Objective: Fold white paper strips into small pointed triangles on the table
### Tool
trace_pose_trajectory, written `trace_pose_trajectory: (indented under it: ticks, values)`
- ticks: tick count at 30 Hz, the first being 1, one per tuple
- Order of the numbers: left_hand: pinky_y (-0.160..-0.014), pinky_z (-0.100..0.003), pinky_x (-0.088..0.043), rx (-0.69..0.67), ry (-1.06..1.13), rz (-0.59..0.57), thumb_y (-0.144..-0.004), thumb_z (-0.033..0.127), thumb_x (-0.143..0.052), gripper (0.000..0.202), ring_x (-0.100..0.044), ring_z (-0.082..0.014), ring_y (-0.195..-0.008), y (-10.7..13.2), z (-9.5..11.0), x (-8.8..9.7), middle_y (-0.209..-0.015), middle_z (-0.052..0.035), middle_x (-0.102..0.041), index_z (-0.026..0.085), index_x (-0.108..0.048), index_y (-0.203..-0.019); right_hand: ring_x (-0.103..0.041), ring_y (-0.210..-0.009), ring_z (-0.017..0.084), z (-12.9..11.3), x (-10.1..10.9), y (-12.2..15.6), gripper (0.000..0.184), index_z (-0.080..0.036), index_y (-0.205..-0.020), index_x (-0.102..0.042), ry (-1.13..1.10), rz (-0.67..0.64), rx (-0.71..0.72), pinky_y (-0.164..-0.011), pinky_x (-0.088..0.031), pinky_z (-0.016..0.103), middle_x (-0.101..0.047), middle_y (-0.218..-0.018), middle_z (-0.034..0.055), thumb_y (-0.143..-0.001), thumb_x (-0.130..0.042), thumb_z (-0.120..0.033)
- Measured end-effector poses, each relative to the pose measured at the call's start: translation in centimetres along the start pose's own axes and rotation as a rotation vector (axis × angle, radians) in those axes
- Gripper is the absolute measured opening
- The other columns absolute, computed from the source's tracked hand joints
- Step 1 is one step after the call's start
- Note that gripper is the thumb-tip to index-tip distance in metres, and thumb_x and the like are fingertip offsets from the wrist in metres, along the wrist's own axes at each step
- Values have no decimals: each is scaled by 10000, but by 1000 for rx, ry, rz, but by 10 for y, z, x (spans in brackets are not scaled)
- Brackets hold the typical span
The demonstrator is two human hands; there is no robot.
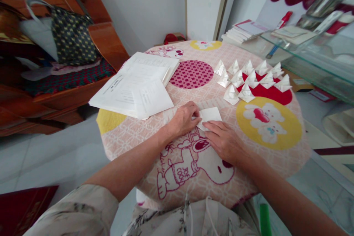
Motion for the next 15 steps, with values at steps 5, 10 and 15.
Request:
trace_pose_trajectory:
  ticks: [5, 10, 15]
  values:
    - [-712, -280, -479, -13, -12, 3, -785, 93, -678, 104, -568, -145, -766, -1, -1, -1, -833, -27, -603, 146, -599, -744, -519, -1296, 316, 6, 1, -4, 170, -145, -936, -703, -84, -24, -38, -1049, -485, 549, -642, -1288, 186, -960, -537, -173]
    - [-713, -276, -480, -20, -28, 8, -779, 80, -676, 104, -564, -144, -756, -2, -2, -3, -818, -24, -595, 143, -603, -739, -543, -1268, 308, 10, 4, -11, 95, -168, -899, -697, -147, -76, -53, -1056, -477, 567, -664, -1214, 164, -921, -605, -177]
    - [-735, -287, -501, -58, -45, 49, -800, 101, -673, 58, -574, -150, -768, -3, -3, -3, -836, -31, -602, 134, -625, -807, -561, -1234, 306, 10, 6, -15, 40, -164, -864, -692, -123, -121, -51, -1047, -478, 555, -670, -1196, 165, -887, -662, -178]
Point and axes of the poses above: each hand's wrist, its own y-axis away from the middle knuckle, its own x-axis out of the back of the hand, z = x × y, the point moved 6 cm from there along -y, towards the middle knuckle
